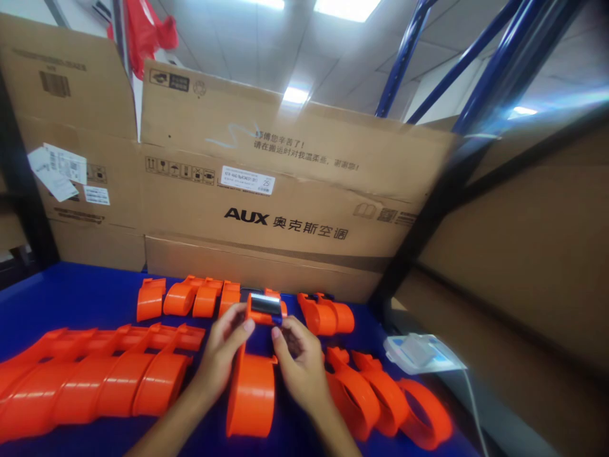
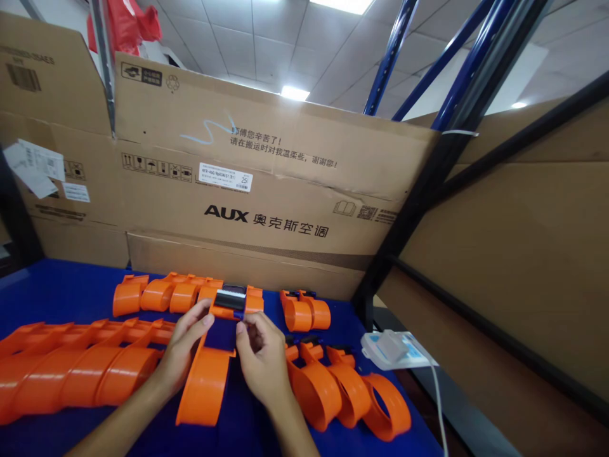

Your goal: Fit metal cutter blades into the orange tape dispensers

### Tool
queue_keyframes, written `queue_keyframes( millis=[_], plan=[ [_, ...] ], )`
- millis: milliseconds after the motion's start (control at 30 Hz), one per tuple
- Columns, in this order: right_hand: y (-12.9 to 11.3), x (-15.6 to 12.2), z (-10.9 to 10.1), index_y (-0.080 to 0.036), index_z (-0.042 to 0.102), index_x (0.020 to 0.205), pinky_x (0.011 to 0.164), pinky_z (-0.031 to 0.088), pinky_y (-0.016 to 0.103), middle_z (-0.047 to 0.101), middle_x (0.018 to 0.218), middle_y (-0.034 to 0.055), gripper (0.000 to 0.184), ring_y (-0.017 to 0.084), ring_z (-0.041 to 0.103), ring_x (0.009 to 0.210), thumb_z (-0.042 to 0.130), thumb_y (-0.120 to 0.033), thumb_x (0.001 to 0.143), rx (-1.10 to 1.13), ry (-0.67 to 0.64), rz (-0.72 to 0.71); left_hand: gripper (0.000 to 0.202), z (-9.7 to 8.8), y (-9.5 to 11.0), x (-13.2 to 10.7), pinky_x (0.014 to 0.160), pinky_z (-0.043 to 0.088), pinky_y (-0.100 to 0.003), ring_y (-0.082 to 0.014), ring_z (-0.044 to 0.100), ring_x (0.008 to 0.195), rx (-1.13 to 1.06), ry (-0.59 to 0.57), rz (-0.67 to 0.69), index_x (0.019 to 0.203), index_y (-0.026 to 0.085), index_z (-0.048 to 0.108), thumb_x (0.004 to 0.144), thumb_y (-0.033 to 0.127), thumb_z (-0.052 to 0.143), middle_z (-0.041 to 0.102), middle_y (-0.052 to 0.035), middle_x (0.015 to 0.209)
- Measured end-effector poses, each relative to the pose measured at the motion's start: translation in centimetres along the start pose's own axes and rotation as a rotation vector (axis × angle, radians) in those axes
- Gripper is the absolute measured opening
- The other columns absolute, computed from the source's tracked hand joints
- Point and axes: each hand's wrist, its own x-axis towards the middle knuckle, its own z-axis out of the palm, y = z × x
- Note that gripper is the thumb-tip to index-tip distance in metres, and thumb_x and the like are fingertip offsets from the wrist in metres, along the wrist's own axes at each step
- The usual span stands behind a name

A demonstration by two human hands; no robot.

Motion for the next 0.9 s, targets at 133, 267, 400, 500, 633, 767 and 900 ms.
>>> queue_keyframes(
  millis=[133,267,400,500,633,767,900],
  plan=[
    [0.2,-0.4,0.6,-0.019,0.057,0.082,0.054,0.038,0.021,0.050,0.068,-0.0028,0.019,0.011,0.046,0.058,0.055,-0.032,0.095,0.098,-0.009,0.084,0.035,-0.1,0.0,0.4,0.094,0.050,-0.033,-0.0262,0.068,0.104,0.143,-0.020,0.080,0.110,0.020,0.072,0.081,0.039,0.077,0.076,-0.0062,0.107],
    [0.2,-0.7,0.9,-0.019,0.053,0.078,0.053,0.037,0.021,0.049,0.068,-0.0034,0.013,0.010,0.044,0.057,0.056,-0.024,0.090,0.123,-0.024,0.098,0.028,0.3,0.6,0.2,0.092,0.051,-0.033,-0.0253,0.069,0.102,0.240,-0.037,0.139,0.106,0.019,0.071,0.084,0.038,0.074,0.076,-0.0061,0.103],
    [0.0,-0.8,0.9,-0.019,0.052,0.078,0.054,0.037,0.021,0.049,0.066,-0.0040,0.010,0.010,0.043,0.057,0.055,-0.021,0.088,0.131,-0.050,0.124,0.034,0.5,0.9,-0.1,0.092,0.052,-0.035,-0.0270,0.070,0.103,0.256,-0.031,0.142,0.112,0.018,0.070,0.085,0.037,0.073,0.077,-0.0086,0.107],
    [0.0,-0.8,0.7,-0.019,0.050,0.074,0.054,0.034,0.021,0.046,0.066,-0.0046,0.012,0.010,0.040,0.057,0.051,-0.017,0.086,0.095,-0.081,0.122,0.039,0.4,0.8,-0.1,0.090,0.054,-0.036,-0.0270,0.071,0.101,0.264,-0.026,0.126,0.116,0.018,0.069,0.083,0.038,0.075,0.077,-0.0092,0.107],
    [0.0,-0.8,0.5,-0.020,0.045,0.068,0.051,0.028,0.021,0.037,0.062,-0.0059,0.021,0.010,0.033,0.057,0.047,-0.020,0.089,0.001,-0.108,0.105,0.040,0.2,0.7,0.1,0.090,0.054,-0.036,-0.0275,0.071,0.101,0.268,-0.034,0.108,0.116,0.017,0.070,0.082,0.038,0.076,0.078,-0.0095,0.106],
    [0.0,-0.9,0.6,-0.021,0.042,0.065,0.050,0.025,0.022,0.033,0.060,-0.0064,0.025,0.010,0.031,0.056,0.047,-0.021,0.090,-0.058,-0.087,0.091,0.042,0.2,0.6,0.2,0.091,0.054,-0.036,-0.0276,0.071,0.101,0.265,-0.040,0.096,0.116,0.017,0.070,0.081,0.038,0.077,0.078,-0.0092,0.106],
    [-0.1,-1.0,0.7,-0.020,0.044,0.065,0.050,0.025,0.022,0.033,0.059,-0.0060,0.026,0.010,0.031,0.055,0.046,-0.024,0.091,-0.075,-0.088,0.089,0.043,0.2,0.5,0.2,0.090,0.055,-0.037,-0.0289,0.070,0.102,0.261,-0.019,0.089,0.115,0.016,0.071,0.078,0.038,0.079,0.078,-0.0088,0.104]
  ],
)
